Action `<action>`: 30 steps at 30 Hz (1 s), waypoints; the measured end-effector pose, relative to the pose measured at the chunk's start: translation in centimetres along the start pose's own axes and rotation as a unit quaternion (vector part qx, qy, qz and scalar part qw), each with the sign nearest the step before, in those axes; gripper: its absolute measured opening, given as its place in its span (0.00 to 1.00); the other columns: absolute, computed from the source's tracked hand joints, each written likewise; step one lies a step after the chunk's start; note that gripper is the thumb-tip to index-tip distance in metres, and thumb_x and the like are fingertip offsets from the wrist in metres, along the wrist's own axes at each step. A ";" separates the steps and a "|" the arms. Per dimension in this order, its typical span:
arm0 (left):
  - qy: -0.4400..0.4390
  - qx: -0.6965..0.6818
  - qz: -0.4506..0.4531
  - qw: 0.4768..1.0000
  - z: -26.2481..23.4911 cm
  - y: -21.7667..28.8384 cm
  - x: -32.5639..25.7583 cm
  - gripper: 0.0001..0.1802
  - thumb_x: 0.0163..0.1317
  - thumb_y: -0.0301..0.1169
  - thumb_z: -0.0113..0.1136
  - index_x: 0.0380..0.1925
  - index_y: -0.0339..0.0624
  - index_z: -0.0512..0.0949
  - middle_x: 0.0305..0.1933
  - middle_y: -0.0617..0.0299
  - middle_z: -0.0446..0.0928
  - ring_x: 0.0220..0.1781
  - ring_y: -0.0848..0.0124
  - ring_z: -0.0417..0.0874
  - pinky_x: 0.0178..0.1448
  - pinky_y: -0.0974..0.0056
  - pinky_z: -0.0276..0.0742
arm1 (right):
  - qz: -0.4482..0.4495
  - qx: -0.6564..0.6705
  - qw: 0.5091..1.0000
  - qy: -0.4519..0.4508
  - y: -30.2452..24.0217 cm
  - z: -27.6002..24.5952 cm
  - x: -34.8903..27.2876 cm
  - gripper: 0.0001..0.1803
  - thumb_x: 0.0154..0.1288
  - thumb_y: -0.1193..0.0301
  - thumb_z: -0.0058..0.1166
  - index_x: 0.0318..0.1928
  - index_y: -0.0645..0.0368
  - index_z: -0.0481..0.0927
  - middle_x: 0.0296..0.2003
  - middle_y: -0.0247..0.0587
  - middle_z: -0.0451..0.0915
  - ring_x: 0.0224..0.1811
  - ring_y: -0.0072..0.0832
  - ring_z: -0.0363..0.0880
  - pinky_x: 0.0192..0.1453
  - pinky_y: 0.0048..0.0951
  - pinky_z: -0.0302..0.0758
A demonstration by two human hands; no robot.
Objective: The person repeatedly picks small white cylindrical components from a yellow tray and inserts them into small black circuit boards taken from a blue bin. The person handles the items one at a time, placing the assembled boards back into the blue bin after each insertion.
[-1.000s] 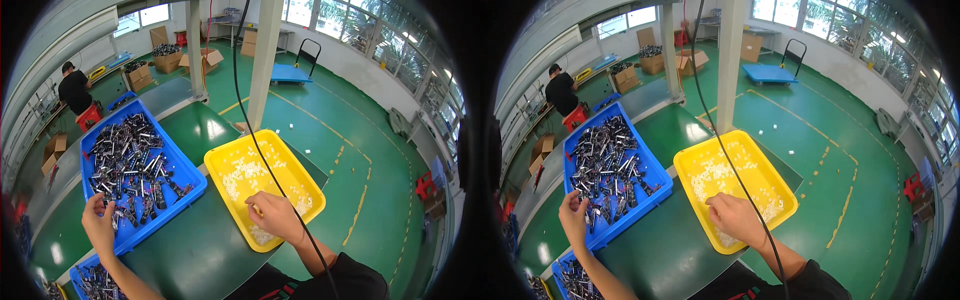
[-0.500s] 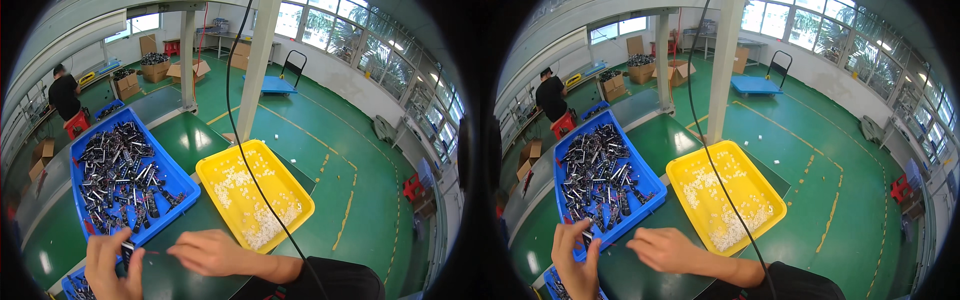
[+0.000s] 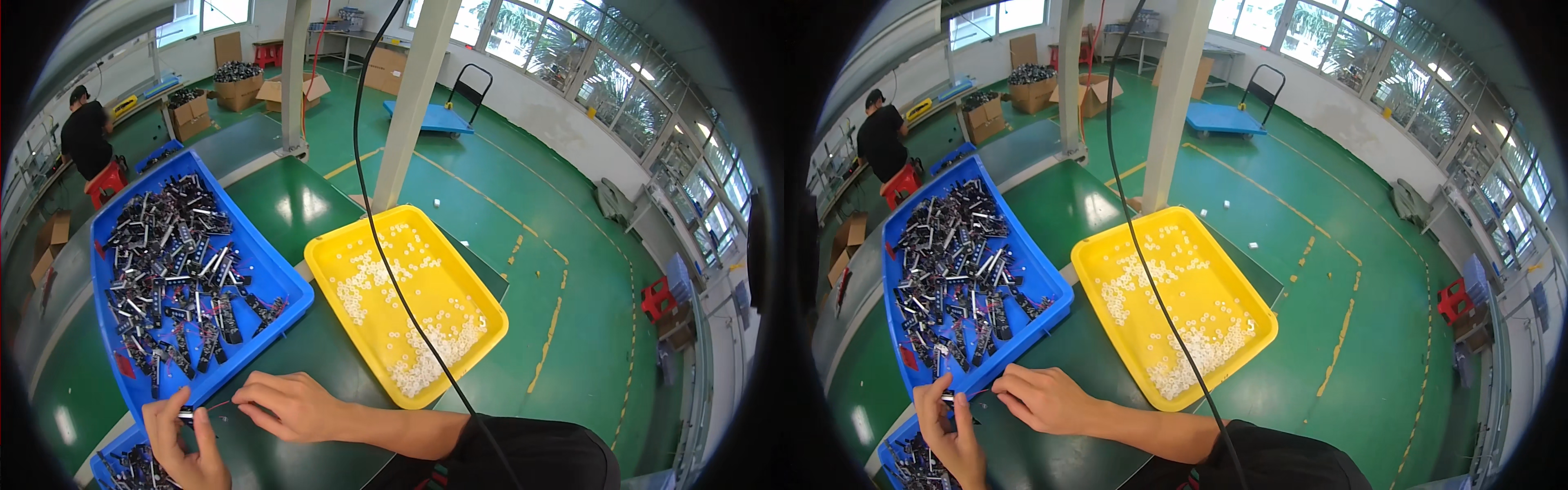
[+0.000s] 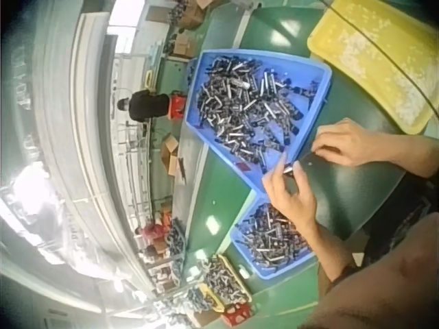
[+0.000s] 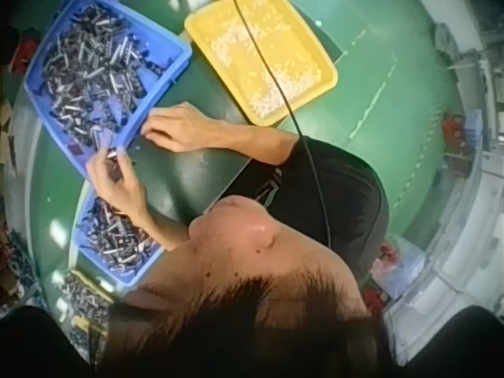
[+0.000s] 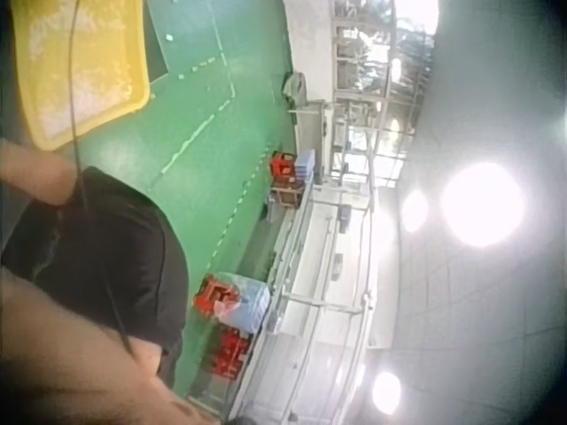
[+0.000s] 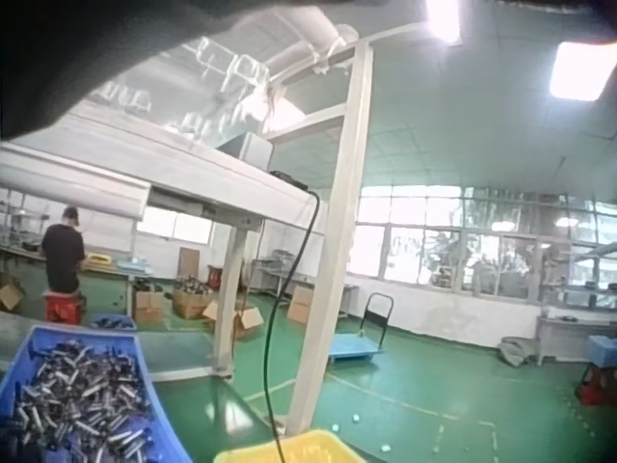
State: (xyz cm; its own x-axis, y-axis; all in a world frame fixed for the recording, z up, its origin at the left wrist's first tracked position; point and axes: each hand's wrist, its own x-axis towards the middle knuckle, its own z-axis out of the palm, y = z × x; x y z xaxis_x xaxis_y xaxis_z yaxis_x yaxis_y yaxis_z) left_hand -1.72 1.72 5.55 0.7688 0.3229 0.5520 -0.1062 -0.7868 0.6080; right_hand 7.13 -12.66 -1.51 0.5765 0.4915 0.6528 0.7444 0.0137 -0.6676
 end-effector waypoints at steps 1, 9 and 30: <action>0.007 -0.048 -0.050 0.998 0.5 -1.0 -0.8 0.12 0.59 0.22 0.61 0.44 0.36 0.79 0.34 0.60 0.73 0.29 0.72 0.73 0.35 0.68 0.70 | -0.005 0.014 1.000 0.016 0.3 0.0 0.0 0.11 0.59 0.79 0.57 0.43 0.60 0.77 0.32 0.38 0.76 0.20 0.31 0.75 0.22 0.30 0.71; 0.078 -0.255 -0.192 0.945 3.6 -6.1 -4.2 0.14 0.65 0.22 0.52 0.50 0.30 0.74 0.38 0.59 0.73 0.34 0.76 0.74 0.41 0.71 0.72 | 0.119 0.141 0.982 0.036 0.1 0.0 -0.1 0.10 0.63 0.78 0.57 0.45 0.63 0.78 0.34 0.37 0.76 0.21 0.20 0.71 0.24 0.22 0.67; 0.054 -0.392 -0.280 0.875 4.8 -4.8 -5.2 0.23 0.60 0.25 0.56 0.57 0.30 0.70 0.41 0.59 0.73 0.37 0.73 0.74 0.41 0.69 0.71 | 0.109 0.163 0.980 0.014 -1.5 -2.4 -0.7 0.09 0.66 0.77 0.53 0.46 0.64 0.78 0.35 0.42 0.76 0.30 0.29 0.75 0.33 0.25 0.71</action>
State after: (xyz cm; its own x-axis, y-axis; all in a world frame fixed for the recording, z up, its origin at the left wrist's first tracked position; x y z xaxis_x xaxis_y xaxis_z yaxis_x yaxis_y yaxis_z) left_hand -2.19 1.32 -2.97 0.7790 0.6234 0.0673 -0.1647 0.0999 0.9813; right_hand 6.36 -15.11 -0.13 0.7228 0.4897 0.4876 0.4573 0.1901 -0.8687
